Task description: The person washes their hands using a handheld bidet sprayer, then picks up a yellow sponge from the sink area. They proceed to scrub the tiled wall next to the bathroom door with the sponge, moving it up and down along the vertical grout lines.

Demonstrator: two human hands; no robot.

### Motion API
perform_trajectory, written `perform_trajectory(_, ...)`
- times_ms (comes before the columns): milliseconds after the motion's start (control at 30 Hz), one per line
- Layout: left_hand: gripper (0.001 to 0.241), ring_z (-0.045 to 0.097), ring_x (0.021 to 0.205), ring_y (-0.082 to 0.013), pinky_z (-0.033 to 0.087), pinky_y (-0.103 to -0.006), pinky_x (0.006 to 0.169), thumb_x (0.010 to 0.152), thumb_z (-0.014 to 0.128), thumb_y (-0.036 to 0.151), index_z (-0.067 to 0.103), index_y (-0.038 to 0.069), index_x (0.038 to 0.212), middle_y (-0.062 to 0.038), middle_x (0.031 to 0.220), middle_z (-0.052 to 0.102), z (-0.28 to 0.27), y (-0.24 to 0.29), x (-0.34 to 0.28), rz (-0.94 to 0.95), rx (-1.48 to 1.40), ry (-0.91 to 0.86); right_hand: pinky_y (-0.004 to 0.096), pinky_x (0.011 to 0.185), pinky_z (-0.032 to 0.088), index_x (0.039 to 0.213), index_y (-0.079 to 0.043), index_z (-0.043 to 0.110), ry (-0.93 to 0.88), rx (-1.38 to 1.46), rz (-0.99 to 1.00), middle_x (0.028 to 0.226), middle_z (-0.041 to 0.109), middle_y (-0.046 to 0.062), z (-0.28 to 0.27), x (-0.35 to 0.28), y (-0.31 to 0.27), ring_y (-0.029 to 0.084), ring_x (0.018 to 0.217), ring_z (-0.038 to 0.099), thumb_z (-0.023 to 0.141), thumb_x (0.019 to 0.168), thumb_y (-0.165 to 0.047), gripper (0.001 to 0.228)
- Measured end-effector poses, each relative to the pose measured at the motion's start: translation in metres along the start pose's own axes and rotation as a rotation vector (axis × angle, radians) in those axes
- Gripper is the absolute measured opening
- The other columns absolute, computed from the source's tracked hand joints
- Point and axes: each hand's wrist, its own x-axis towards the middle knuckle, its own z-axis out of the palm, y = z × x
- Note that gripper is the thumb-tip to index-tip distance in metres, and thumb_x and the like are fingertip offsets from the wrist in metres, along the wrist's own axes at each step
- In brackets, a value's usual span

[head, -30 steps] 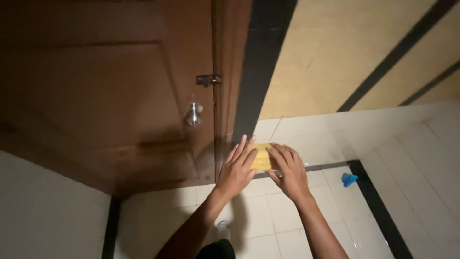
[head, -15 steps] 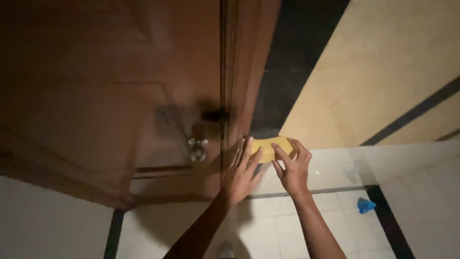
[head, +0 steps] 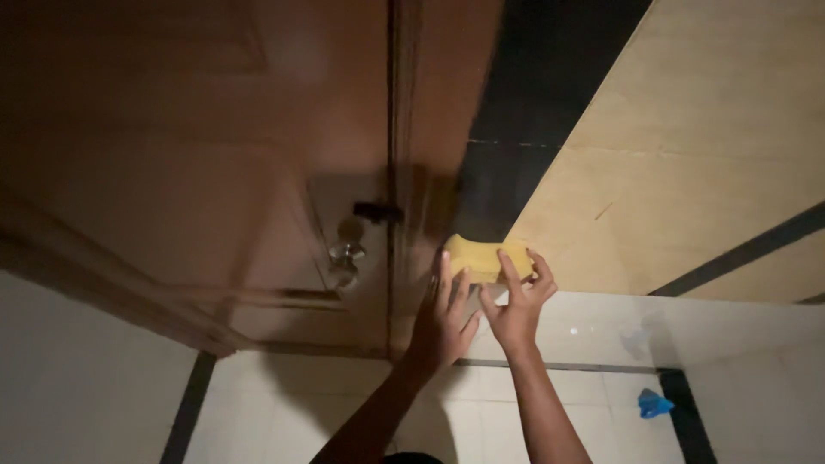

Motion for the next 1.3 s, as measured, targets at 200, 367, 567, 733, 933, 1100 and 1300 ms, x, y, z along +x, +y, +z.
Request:
perform_trajectory(200,0.084,0.03,0.148,-0.0499,0.029,-0.0559,0.117,0.087,0.072,0.025,0.033,-0.005,0.155,-0.034,0.162,0.022,0.047,-0.01,-0.03,-0.116,0.228,0.03,0.047,0.101,0.044,0.137,-0.023,0.065,-0.054,-0.034,0.014,0.146,0.038,0.022,0.006,-0.022,0.031,0.041,0.124,0.04,0.087,0.081,-0.016,0.061)
perform_trajectory(367,0.079,0.045,0.141,-0.0417,0.034,-0.0555,0.118,0.088,0.066,0.024,0.036,0.0,0.157,-0.026,0.15,0.047,0.06,-0.002,-0.026,-0.204,0.255,-0.057,0.047,0.103,0.043,0.143,-0.011,0.054,-0.019,0.102,0.111,0.133,0.042,0.021,0.011,-0.028,0.063,0.039,0.121,0.045,0.088,0.081,-0.014,0.071)
perform_trajectory(567,0.072,0.049,0.138,-0.0454,0.042,-0.0526,0.11,0.093,0.066,0.024,0.04,-0.001,0.155,-0.029,0.152,0.046,0.033,0.05,0.022,-0.104,0.224,0.045,0.044,0.104,0.045,0.139,-0.008,0.056,0.077,0.18,0.046,0.13,0.044,0.02,-0.025,0.014,0.058,0.037,0.12,0.049,0.087,0.083,-0.01,0.063)
perform_trajectory(733,0.07,0.045,0.146,-0.0482,0.044,-0.0537,0.118,0.093,0.064,0.021,0.039,-0.004,0.154,-0.03,0.158,0.042,0.033,0.065,0.049,0.153,0.205,0.186,0.044,0.11,0.045,0.141,-0.007,0.055,0.184,0.16,-0.009,0.132,0.044,0.018,-0.055,0.04,0.054,0.036,0.126,0.048,0.085,0.086,-0.008,0.063)
perform_trajectory(933,0.069,0.046,0.142,-0.0462,0.045,-0.0508,0.111,0.093,0.067,0.024,0.042,-0.001,0.152,-0.028,0.158,0.041,0.04,0.069,0.045,-0.017,0.145,0.058,0.042,0.104,0.045,0.137,-0.003,0.055,0.072,0.163,0.02,0.134,0.038,0.021,-0.048,0.03,0.084,0.037,0.121,0.047,0.085,0.086,-0.011,0.059)
perform_trajectory(1100,0.078,0.037,0.145,-0.0533,0.038,-0.0557,0.115,0.092,0.067,0.02,0.032,-0.005,0.158,-0.035,0.16,0.031,0.083,0.039,0.016,-0.029,0.04,0.056,0.043,0.1,0.046,0.133,-0.005,0.056,-0.123,0.083,0.0,0.133,0.039,0.02,-0.05,0.015,0.113,0.037,0.116,0.048,0.085,0.084,-0.012,0.057)
perform_trajectory(1300,0.075,0.039,0.147,-0.0493,0.046,-0.0461,0.113,0.085,0.065,0.007,0.037,-0.008,0.153,-0.037,0.164,0.02,0.133,0.004,-0.015,-0.082,-0.129,-0.043,0.045,0.101,0.044,0.131,-0.008,0.058,-0.043,0.069,0.151,0.129,0.044,0.02,-0.031,-0.018,0.141,0.038,0.117,0.047,0.086,0.079,-0.008,0.059)
